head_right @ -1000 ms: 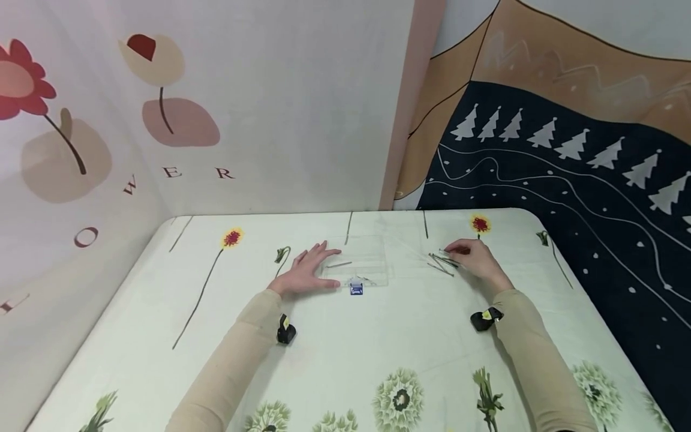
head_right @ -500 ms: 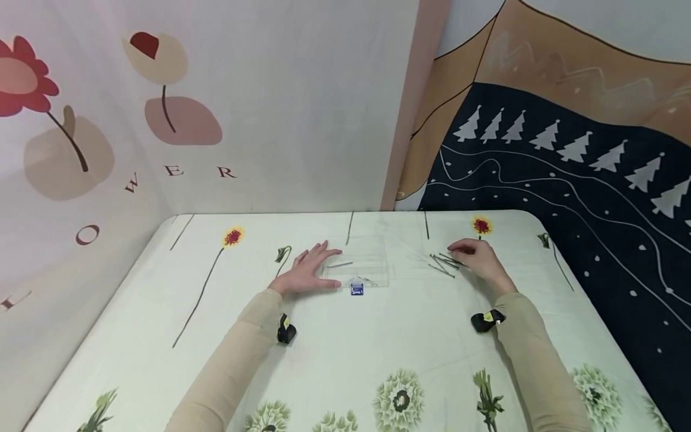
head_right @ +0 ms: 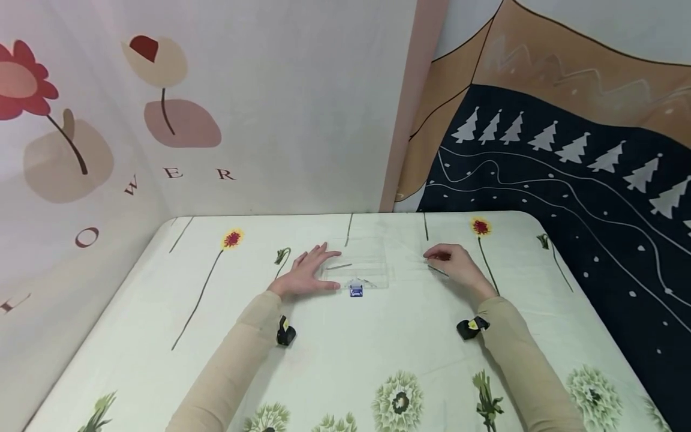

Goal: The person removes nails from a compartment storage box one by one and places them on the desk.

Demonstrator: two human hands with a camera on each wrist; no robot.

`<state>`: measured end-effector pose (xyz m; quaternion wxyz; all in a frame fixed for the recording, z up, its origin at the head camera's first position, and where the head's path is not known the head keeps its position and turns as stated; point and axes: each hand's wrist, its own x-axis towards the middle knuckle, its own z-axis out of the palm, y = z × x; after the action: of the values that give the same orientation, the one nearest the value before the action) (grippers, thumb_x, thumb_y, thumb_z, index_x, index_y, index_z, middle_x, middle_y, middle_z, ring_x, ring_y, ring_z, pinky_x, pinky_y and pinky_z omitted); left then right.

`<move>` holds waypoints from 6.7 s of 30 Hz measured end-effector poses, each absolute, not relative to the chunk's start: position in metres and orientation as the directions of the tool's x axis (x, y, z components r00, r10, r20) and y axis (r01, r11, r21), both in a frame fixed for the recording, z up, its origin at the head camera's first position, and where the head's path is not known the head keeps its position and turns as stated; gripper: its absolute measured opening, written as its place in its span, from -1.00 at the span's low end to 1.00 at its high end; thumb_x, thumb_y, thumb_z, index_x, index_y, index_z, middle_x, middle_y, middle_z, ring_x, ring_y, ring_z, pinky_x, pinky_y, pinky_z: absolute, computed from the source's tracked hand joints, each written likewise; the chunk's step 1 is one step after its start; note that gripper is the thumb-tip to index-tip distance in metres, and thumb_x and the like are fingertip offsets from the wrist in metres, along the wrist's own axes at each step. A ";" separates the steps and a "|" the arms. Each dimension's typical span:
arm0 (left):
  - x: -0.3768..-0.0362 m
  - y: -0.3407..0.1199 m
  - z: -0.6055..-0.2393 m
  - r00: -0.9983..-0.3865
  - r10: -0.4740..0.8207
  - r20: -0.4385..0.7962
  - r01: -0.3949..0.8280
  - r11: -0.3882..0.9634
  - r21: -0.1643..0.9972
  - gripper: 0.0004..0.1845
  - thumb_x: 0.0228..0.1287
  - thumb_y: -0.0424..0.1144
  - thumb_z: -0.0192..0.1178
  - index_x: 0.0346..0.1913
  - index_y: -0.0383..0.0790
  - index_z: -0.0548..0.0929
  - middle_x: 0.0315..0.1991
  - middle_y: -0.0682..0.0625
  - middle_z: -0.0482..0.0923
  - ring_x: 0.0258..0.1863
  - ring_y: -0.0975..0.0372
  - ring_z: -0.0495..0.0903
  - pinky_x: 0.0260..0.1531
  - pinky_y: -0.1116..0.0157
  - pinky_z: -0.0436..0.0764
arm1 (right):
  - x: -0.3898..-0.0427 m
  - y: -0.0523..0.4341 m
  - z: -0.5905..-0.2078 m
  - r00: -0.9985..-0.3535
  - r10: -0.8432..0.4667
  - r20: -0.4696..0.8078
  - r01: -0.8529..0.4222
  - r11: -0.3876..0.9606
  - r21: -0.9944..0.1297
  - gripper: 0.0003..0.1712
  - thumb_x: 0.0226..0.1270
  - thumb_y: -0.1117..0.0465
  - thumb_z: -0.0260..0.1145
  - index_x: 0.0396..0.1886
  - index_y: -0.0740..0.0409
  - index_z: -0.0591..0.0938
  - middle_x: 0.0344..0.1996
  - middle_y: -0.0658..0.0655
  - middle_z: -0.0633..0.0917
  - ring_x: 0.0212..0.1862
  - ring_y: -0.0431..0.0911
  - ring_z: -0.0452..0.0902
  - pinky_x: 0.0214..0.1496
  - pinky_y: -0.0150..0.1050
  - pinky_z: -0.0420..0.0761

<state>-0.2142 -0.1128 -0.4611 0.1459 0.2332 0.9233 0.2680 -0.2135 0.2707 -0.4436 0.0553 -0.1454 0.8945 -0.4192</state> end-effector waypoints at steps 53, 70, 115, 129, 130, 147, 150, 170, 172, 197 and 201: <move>-0.212 -0.112 -0.459 -0.856 0.493 -0.152 0.339 0.759 0.556 -0.11 0.13 0.24 0.26 0.48 0.08 0.19 0.55 -0.12 -0.27 0.50 0.04 -0.30 0.39 -0.02 -0.28 | -0.240 0.122 -0.436 -0.769 -0.626 0.129 -0.502 0.466 -0.729 -0.80 0.24 0.40 0.31 -0.14 0.23 0.72 -0.08 0.17 0.68 0.12 0.11 0.42 0.24 0.13 0.29; -0.213 -0.112 -0.462 -0.855 0.498 -0.144 0.343 0.751 0.564 -0.10 0.11 0.27 0.26 0.48 0.07 0.19 0.55 -0.11 -0.27 0.50 0.06 -0.31 0.39 -0.04 -0.28 | -0.242 0.096 -0.441 -0.810 -0.586 -0.024 -0.420 0.608 -0.673 -0.80 0.27 0.31 0.36 -0.18 -0.01 0.79 0.26 0.19 0.41 0.28 0.16 0.17 0.28 0.19 0.11; -0.214 -0.110 -0.460 -0.858 0.497 -0.130 0.347 0.747 0.567 -0.11 0.11 0.25 0.28 0.47 0.05 0.22 0.55 -0.11 -0.24 0.50 0.06 -0.27 0.39 -0.01 -0.28 | -0.256 0.088 -0.447 -0.758 -0.647 0.081 -0.558 0.579 -0.594 -0.95 0.07 0.32 0.51 -0.44 0.11 0.80 -0.14 0.06 0.50 -0.01 0.01 0.37 0.12 -0.04 0.37; -0.213 -0.111 -0.460 -0.857 0.488 -0.168 0.326 0.764 0.557 -0.06 0.12 0.29 0.24 0.51 0.06 0.13 0.55 -0.07 -0.31 0.50 0.10 -0.33 0.40 0.04 -0.33 | -0.253 0.095 -0.439 -0.788 -0.611 0.077 -0.393 0.403 -0.827 -0.95 0.23 0.29 0.40 -0.35 0.19 0.74 -0.07 0.12 0.55 0.05 -0.01 0.40 0.17 -0.03 0.39; -0.213 -0.111 -0.460 -0.858 0.486 -0.164 0.325 0.762 0.560 -0.06 0.11 0.28 0.25 0.51 0.05 0.14 0.55 -0.08 -0.30 0.50 0.09 -0.32 0.40 0.03 -0.32 | -0.252 0.095 -0.438 -0.783 -0.615 0.091 -0.401 0.388 -0.830 -0.96 0.25 0.30 0.39 -0.34 0.19 0.73 -0.09 0.12 0.56 0.02 -0.02 0.42 0.12 -0.06 0.43; -0.212 -0.113 -0.461 -0.862 0.487 -0.142 0.332 0.753 0.568 -0.08 0.10 0.26 0.27 0.49 0.07 0.18 0.54 -0.13 -0.27 0.50 0.05 -0.29 0.40 0.01 -0.30 | -0.246 0.109 -0.440 -0.818 -0.549 0.172 -0.392 0.312 -0.866 -0.89 0.37 0.34 0.26 -0.20 0.28 0.67 -0.12 0.17 0.61 -0.15 -0.06 0.50 -0.05 -0.19 0.53; -0.211 -0.112 -0.460 -0.862 0.487 -0.141 0.333 0.755 0.566 -0.10 0.10 0.25 0.27 0.48 0.08 0.19 0.54 -0.14 -0.27 0.50 0.05 -0.29 0.39 0.00 -0.29 | -0.246 0.112 -0.440 -0.834 -0.524 0.175 -0.374 0.303 -0.877 -0.88 0.37 0.37 0.24 -0.21 0.35 0.65 -0.10 0.25 0.60 -0.13 -0.01 0.50 0.00 -0.11 0.53; -0.215 -0.113 -0.466 -0.862 0.492 -0.125 0.343 0.745 0.572 -0.09 0.08 0.26 0.29 0.48 0.08 0.20 0.54 -0.14 -0.25 0.50 0.05 -0.27 0.39 0.00 -0.26 | -0.221 0.157 -0.423 -0.876 -0.460 0.144 -0.312 0.312 -0.898 -0.87 0.34 0.43 0.24 -0.17 0.43 0.62 -0.16 0.29 0.65 -0.14 0.05 0.53 -0.19 -0.35 0.55; -0.215 -0.112 -0.466 -0.861 0.495 -0.116 0.348 0.740 0.576 -0.09 0.08 0.24 0.30 0.47 0.06 0.21 0.54 -0.15 -0.23 0.50 0.03 -0.26 0.39 -0.01 -0.26 | -0.220 0.162 -0.424 -0.886 -0.445 0.128 -0.299 0.338 -0.892 -0.85 0.35 0.43 0.23 -0.15 0.45 0.62 -0.15 0.32 0.65 -0.14 0.10 0.53 -0.19 -0.32 0.55; -0.212 -0.111 -0.465 -0.861 0.490 -0.135 0.345 0.759 0.553 -0.10 0.10 0.22 0.29 0.48 0.07 0.19 0.54 -0.14 -0.26 0.50 0.05 -0.28 0.39 -0.01 -0.26 | -0.222 0.229 -0.437 -0.925 -0.343 0.165 -0.333 0.521 -0.786 -0.84 0.36 0.36 0.26 -0.14 0.38 0.64 -0.30 0.21 0.70 -0.26 -0.08 0.54 -0.22 -0.35 0.49; -0.212 -0.110 -0.464 -0.863 0.485 -0.140 0.339 0.762 0.552 -0.10 0.10 0.22 0.29 0.48 0.07 0.18 0.54 -0.13 -0.26 0.50 0.05 -0.29 0.39 -0.01 -0.26 | -0.221 0.239 -0.436 -0.924 -0.357 0.140 -0.328 0.548 -0.769 -0.83 0.34 0.34 0.29 -0.15 0.36 0.66 -0.30 0.16 0.70 -0.30 -0.10 0.53 -0.22 -0.35 0.49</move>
<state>-0.2120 -0.1096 -0.4640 0.1383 0.2219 0.9284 0.2641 -0.2207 0.2391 -0.4363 0.0164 -0.1948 0.8796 -0.4337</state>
